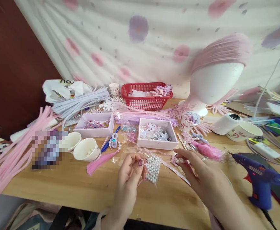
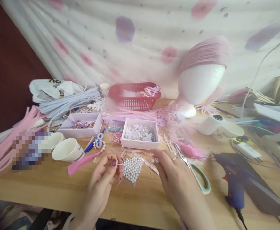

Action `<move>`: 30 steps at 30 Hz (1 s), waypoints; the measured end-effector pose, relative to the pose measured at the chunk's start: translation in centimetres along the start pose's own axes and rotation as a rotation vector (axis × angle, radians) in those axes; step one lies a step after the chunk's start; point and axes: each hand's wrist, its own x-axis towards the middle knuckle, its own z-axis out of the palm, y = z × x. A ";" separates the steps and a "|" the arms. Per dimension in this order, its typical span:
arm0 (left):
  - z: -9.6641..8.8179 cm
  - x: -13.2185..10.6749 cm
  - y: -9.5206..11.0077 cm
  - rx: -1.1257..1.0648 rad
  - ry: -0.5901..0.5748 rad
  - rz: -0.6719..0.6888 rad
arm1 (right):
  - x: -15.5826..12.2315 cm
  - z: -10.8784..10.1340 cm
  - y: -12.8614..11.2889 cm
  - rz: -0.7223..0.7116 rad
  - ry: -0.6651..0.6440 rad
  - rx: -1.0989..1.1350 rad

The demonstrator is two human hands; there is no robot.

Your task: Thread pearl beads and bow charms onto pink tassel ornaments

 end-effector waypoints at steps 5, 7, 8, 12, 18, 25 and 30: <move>-1.5 0.1 0.2 0.371 0.041 0.139 | -1.3 1.3 -1.3 0.101 -0.114 0.147; -1.8 -0.3 0.2 0.518 0.009 0.227 | -1.6 2.0 -2.9 0.103 -0.159 0.327; -1.8 -0.5 0.2 0.574 -0.012 0.266 | -1.7 2.3 -3.9 0.104 -0.171 0.419; -1.8 -1.5 0.2 0.705 -0.015 0.372 | -1.3 3.8 -6.9 0.171 -0.177 0.739; -1.9 -3.0 -0.1 0.679 -0.012 0.369 | -1.8 4.3 -7.4 0.300 -0.132 0.885; -1.9 -3.3 -0.4 0.656 0.031 0.343 | -2.8 4.3 -7.1 0.195 -0.122 0.842; -2.9 -4.5 1.1 0.490 0.048 0.323 | -2.9 4.4 -7.0 0.161 -0.069 0.808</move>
